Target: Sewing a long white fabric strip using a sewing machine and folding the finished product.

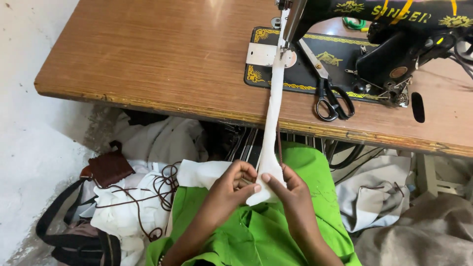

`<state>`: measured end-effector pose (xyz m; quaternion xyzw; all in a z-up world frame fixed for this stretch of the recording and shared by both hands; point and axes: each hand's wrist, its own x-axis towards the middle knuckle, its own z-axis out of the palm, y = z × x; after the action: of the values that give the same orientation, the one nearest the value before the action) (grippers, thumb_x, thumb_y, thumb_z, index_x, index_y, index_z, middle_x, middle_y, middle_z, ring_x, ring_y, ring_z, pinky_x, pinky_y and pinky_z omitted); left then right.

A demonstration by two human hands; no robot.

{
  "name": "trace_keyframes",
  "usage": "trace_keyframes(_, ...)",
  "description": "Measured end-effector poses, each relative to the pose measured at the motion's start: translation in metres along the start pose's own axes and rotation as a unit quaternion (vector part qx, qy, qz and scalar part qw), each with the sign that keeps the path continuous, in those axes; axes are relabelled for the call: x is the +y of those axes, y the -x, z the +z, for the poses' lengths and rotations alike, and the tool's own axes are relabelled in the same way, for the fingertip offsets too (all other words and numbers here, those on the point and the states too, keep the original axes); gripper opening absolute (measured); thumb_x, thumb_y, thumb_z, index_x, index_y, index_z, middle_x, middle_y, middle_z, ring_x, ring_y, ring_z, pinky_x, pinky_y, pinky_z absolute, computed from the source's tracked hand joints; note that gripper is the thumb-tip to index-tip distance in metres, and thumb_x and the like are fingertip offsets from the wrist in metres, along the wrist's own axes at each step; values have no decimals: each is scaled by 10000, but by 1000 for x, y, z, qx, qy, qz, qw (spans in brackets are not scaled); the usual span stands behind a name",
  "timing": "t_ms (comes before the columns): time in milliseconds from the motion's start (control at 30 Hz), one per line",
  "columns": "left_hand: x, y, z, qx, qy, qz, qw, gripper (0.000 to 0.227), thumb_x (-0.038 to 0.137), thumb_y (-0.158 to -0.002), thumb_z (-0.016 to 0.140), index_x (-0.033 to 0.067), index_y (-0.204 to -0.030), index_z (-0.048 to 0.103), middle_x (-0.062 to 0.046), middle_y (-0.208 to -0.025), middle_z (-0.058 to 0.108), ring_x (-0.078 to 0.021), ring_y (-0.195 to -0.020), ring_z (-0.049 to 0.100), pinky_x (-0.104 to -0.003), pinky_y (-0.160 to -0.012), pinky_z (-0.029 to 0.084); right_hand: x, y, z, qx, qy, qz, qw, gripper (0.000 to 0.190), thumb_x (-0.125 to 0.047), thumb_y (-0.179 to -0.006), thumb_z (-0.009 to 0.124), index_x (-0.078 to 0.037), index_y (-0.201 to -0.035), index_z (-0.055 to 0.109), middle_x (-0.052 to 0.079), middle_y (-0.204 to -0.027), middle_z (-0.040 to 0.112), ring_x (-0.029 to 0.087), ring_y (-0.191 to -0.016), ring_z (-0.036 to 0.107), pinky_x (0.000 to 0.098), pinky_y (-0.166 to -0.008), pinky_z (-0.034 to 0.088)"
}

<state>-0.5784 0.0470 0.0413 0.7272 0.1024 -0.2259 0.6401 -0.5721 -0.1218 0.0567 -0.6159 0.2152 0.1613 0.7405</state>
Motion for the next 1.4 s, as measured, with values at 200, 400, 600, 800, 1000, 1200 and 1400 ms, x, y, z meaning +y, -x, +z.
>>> trace_keyframes(200,-32,-23,-3,163,-313,239,905,298,191,-829,893,237,-1023,671,5,-1088,665,-261,-1034,588,-372,-880,428,26,-8,-14,-43,76,-121,989,332,-103,-918,816,-27,-1238,774,64,-1141,828,137,-970,745,276,-799,619)
trace_keyframes(400,-8,-7,7,115,-159,108,975,235,243,-1065,516,251,-1255,654,84,-1123,811,-128,-729,796,-355,-655,613,40,-14,-15,-82,155,-245,954,333,-128,-957,789,-44,-1272,723,55,-1155,775,126,-1059,728,261,-964,575)
trace_keyframes(600,15,4,9,27,-13,-78,997,998,723,-827,578,194,-1665,463,-89,-1630,623,-225,-1498,616,-376,-1177,498,25,12,-7,-156,210,-184,948,667,-99,-965,723,-166,-1594,511,139,-1563,687,256,-1376,745,408,-1196,557)
trace_keyframes(800,-1,-5,5,63,242,20,968,368,293,-964,702,72,-1246,786,-48,-1097,771,-201,-1062,703,-367,-992,516,22,18,-13,-207,99,-112,967,337,-245,-1031,613,-85,-1271,787,87,-1166,893,209,-1149,823,388,-1100,602)
trace_keyframes(1000,15,2,-2,92,357,77,926,559,216,-955,672,24,-1479,683,-148,-1317,808,-282,-1221,734,-402,-1057,549,6,55,-22,-230,52,-222,946,304,-168,-1013,700,-18,-1267,775,160,-1088,909,246,-1060,856,439,-1080,616)
trace_keyframes(1200,-6,7,0,-100,121,-11,988,422,399,-920,740,91,-1204,791,-65,-1139,852,-181,-1012,776,-282,-891,585,-7,55,-28,-284,-3,-246,927,399,-213,-1100,580,54,-1384,663,251,-959,874,342,-938,882,450,-977,655)
trace_keyframes(1400,37,36,-7,-67,219,-2,973,339,252,-999,699,36,-1245,787,-57,-1081,822,-158,-977,734,-316,-903,573,6,52,-22,-289,40,-142,946,267,-182,-1064,613,33,-1152,744,234,-983,911,273,-940,890,370,-902,701)
